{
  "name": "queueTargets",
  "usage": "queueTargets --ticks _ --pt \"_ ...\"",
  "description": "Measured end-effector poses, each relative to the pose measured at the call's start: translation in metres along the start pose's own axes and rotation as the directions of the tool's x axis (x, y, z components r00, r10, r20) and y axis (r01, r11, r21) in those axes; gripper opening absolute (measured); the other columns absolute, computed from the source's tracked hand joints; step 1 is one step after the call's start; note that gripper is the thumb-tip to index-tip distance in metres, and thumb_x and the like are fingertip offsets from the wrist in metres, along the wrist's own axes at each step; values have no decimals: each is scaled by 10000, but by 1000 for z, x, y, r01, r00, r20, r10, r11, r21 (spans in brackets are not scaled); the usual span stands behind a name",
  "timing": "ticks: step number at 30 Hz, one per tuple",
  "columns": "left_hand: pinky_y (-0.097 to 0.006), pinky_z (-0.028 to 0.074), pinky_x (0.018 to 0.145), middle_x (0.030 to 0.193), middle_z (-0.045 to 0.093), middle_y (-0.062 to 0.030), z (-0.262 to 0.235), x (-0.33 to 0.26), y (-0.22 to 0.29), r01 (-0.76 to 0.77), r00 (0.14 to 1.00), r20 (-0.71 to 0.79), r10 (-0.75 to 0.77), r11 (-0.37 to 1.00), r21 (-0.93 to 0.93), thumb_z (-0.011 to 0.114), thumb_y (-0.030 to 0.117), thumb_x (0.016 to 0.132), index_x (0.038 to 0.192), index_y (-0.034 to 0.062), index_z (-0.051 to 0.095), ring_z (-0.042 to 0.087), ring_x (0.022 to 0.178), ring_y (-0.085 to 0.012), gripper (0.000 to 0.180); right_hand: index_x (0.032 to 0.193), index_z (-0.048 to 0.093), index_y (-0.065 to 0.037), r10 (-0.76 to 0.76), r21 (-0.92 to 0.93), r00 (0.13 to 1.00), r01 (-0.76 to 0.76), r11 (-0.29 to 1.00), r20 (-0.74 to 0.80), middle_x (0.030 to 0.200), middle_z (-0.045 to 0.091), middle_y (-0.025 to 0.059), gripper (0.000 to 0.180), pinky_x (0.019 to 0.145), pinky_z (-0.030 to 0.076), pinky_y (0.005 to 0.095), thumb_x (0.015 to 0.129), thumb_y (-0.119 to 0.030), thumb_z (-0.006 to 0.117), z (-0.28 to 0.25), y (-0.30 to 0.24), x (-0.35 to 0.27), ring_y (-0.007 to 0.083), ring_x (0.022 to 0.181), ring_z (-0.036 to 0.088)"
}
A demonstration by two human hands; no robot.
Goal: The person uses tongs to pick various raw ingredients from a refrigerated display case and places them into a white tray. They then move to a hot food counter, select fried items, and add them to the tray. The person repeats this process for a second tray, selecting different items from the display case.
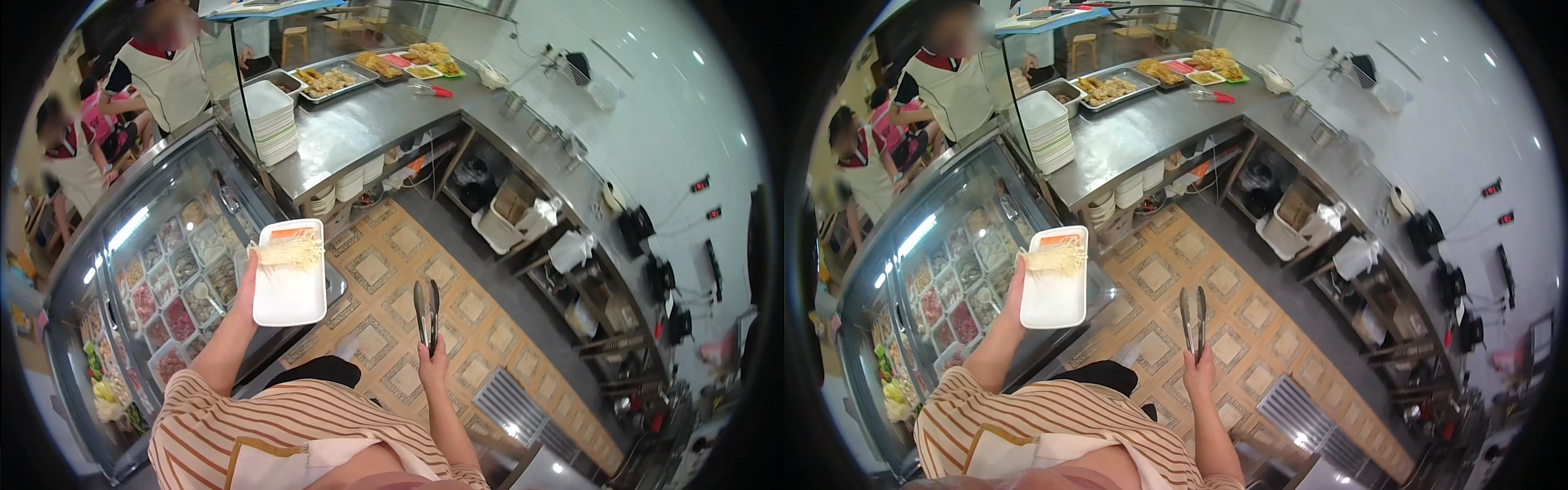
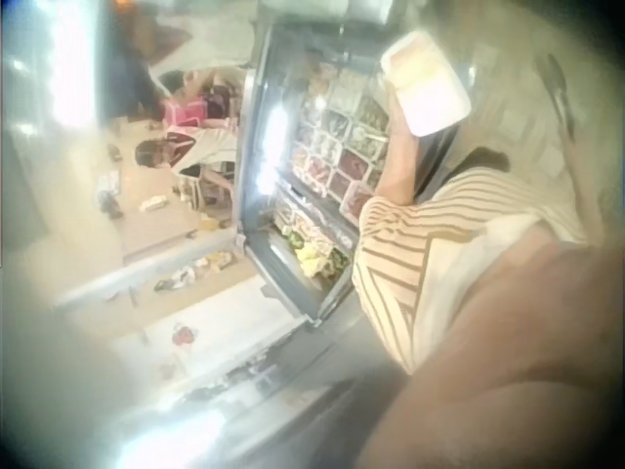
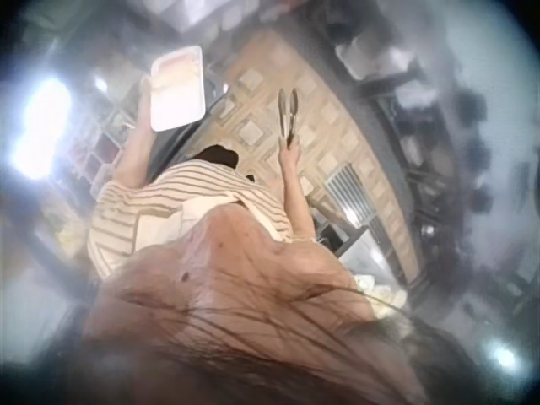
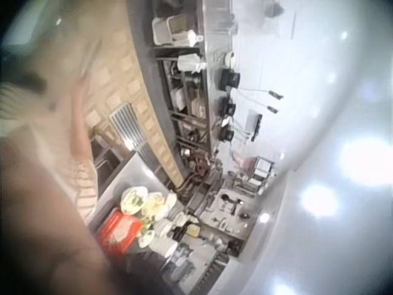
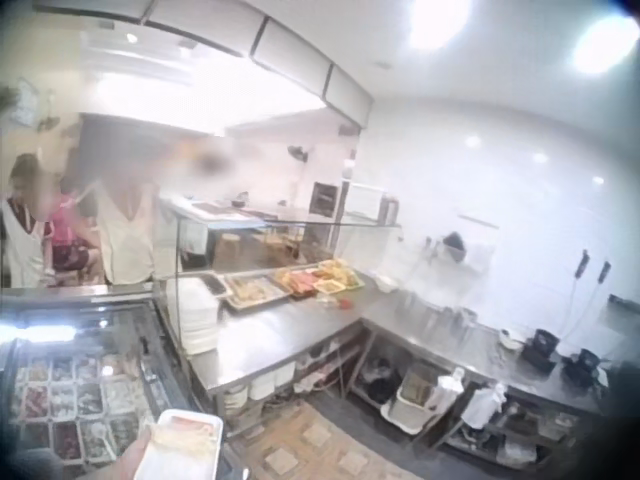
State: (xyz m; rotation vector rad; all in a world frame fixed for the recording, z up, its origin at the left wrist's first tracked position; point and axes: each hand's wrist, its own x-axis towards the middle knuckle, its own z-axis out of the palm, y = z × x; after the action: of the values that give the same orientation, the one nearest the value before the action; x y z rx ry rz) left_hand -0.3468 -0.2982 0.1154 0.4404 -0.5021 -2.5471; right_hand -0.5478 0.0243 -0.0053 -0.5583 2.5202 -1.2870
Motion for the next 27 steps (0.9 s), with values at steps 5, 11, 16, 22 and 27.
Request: queueTargets --ticks 5,11,16,22,27 --pt "-397 383 995 1295 482 -146 -20 127 -18 -64 996 -65 63 998 -22 448 527 881 1328 44 381 488 1166 -294 661 1124 463 5 -156 -310 984 174 935 81 911 575 230 412 696 443 458 792 -187 615 -21 30 138 415 825 557" --pt "-399 413 971 1284 495 -146 20 281 -42 -47 990 -140 26 987 -152 547 424 869 1284 15 432 513 1141 -283 594 1116 541 10 478 -520 874 -452 725 -93 942 612 247 462 773 457 453 729 -210 666 -141 216 192 396 916 587" --pt "-395 438 953 1254 509 -167 17 386 -27 -177 980 -108 167 980 -93 593 351 858 1267 -10 423 535 1110 -275 572 1154 516 28 595 -487 747 -655 578 -298 979 605 250 487 772 447 461 766 -237 642 -180 210 241 402 925 577" --pt "-394 499 871 1198 541 -161 26 475 -23 -275 914 -288 286 958 80 573 312 883 1233 -25 429 579 1035 -267 506 1138 506 47 395 -422 886 -463 780 -242 1000 594 254 454 782 437 446 799 -232 620 -175 224 412 408 912 569" --pt "-399 502 865 1153 565 -158 12 498 -18 -382 801 -439 407 912 150 585 241 882 1221 -22 443 596 998 -265 452 1159 479 52 -140 -360 989 151 921 55 1049 570 252 453 811 423 432 825 -231 600 -116 140 648 409 940 547"
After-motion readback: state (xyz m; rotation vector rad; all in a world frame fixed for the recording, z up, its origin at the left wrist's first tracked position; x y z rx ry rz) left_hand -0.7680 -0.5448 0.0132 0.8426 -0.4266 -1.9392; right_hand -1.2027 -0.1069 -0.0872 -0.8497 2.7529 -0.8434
